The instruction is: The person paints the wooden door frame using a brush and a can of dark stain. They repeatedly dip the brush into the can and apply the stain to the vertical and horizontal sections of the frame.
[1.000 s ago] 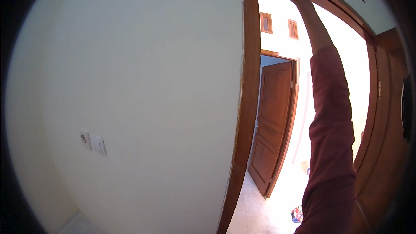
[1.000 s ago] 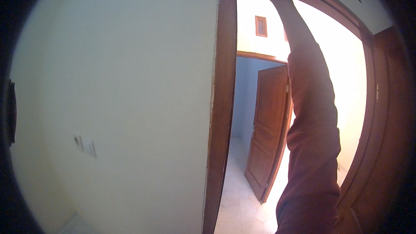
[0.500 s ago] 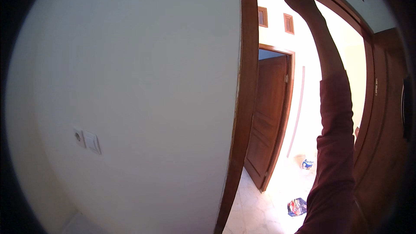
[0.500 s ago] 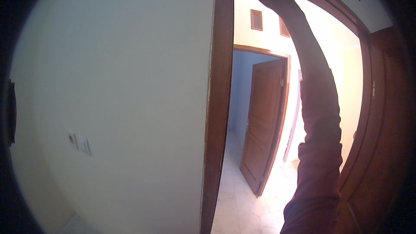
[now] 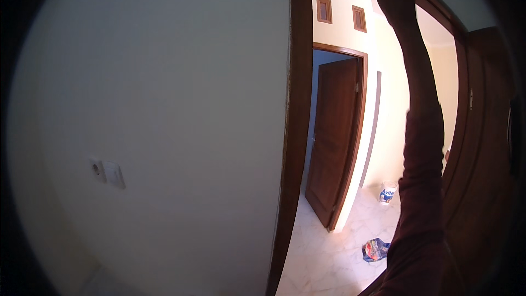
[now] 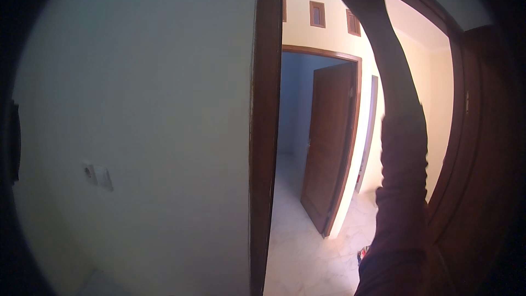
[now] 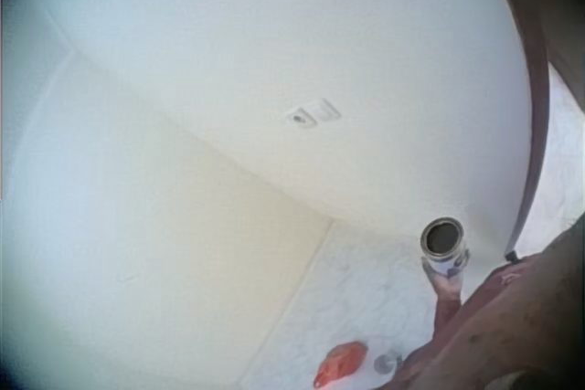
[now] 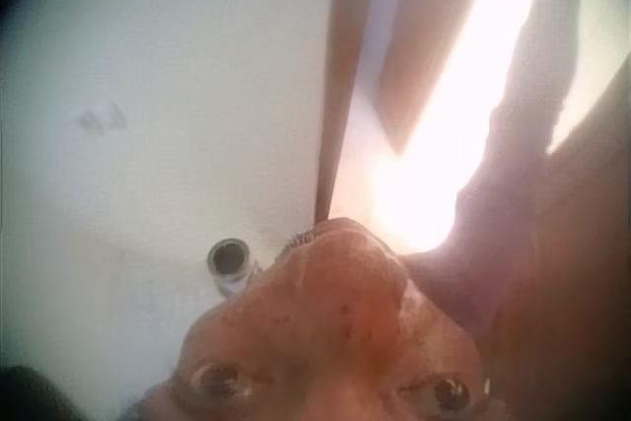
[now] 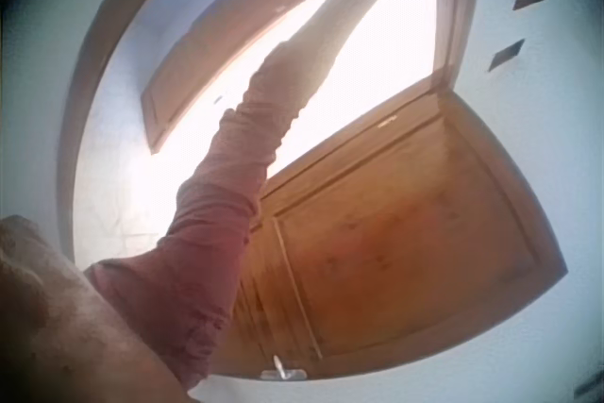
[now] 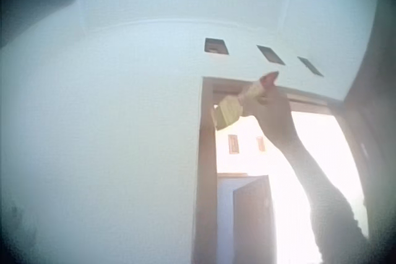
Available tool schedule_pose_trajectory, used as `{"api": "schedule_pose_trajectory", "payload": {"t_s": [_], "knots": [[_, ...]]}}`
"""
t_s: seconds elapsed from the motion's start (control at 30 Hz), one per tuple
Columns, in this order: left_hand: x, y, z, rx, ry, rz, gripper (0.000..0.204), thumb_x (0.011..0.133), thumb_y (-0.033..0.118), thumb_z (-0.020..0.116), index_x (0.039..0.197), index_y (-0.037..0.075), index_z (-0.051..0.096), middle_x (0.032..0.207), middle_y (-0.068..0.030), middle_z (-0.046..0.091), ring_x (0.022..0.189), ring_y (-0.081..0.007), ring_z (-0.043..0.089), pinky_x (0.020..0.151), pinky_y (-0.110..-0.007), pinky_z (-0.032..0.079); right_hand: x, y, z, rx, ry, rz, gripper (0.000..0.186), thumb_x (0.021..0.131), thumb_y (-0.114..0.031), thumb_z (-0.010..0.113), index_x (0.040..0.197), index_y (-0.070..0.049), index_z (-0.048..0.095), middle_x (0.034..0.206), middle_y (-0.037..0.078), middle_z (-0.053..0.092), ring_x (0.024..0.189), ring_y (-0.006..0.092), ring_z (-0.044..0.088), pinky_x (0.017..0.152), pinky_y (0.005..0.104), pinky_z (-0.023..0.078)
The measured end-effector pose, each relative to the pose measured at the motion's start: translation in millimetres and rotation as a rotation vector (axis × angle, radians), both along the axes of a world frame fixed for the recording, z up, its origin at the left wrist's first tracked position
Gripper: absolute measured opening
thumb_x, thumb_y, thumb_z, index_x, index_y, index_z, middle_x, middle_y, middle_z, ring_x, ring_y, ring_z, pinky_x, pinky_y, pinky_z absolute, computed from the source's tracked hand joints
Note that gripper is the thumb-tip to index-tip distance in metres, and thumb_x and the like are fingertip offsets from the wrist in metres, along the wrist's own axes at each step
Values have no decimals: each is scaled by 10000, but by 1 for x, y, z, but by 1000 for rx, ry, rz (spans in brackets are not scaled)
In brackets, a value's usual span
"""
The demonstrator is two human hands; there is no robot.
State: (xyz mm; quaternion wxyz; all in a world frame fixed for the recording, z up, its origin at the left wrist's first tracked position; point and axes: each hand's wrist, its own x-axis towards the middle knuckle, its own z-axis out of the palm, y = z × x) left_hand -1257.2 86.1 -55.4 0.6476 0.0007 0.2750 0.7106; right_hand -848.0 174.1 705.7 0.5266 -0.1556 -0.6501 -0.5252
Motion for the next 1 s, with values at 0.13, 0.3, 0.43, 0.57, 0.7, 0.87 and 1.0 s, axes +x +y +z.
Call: {"api": "schedule_pose_trajectory", "payload": {"t_s": [0.13, 0.3, 0.43, 0.57, 0.7, 0.87, 1.0], "knots": [[6, -10, -2, 64, -41, 19, 818, 963, 728, 503, 1537, 147, 473, 1465, -161, 596, 1262, -445, 600, 1019, -676, 498, -26, 18, 26, -90, 248, 316, 313, 970, -275, 728, 1046, 23, 664, 987, 77, 688, 898, 168, 670, 775, 316, 546], [3, -26, -1, 124, -55, -27, 781, 959, 709, 530, 1492, 139, 498, 1419, -156, 604, 1216, -417, 615, 975, -651, 511, -15, 40, -17, -227, 112, 391, 237, 983, -188, 705, 1068, 33, 684, 986, 102, 704, 924, 188, 687, 839, 334, 562], [-2, -34, 22, 88, 27, -8, 702, 968, 674, 538, 1396, 118, 550, 1294, -153, 646, 1096, -390, 651, 875, -591, 545, -23, 22, -75, -344, 229, 339, 225, 985, -178, 706, 1077, 26, 677, 986, 105, 715, 922, 192, 694, 841, 335, 558], [2, -37, 41, 64, 102, -19, 634, 977, 640, 547, 1301, 98, 601, 1170, -150, 688, 977, -364, 688, 775, -531, 580, -36, 14, -118, -289, 326, 236, 227, 985, -179, 715, 1088, 18, 667, 988, 105, 723, 913, 190, 696, 849, 333, 554], [7, -37, 62, 51, 157, -15, 580, 986, 605, 556, 1205, 77, 652, 1046, -147, 729, 858, -338, 724, 675, -471, 615, -44, 6, -152, -384, 438, 160, 205, 974, -167, 726, 1082, 0, 677, 978, 99, 723, 914, 184, 699, 844, 332, 558], [22, -38, 83, 64, 31, -53, 644, 977, 642, 551, 1307, 97, 641, 1156, -136, 724, 984, -339, 716, 737, -511, 619, -56, 8, -189, -448, 611, 65, 171, 964, -158, 733, 1054, -17, 696, 955, 81, 716, 863, 175, 698, 794, 326, 567], [33, -57, 86, 150, -4, -99, 633, 975, 622, 578, 1354, 118, 633, 1226, -146, 716, 1063, -340, 706, 800, -534, 624, -17, 2, -234, -342, 292, 18, 224, 976, -189, 767, 1108, -12, 732, 1025, 74, 765, 964, 137, 737, 825, 268, 571]]}}
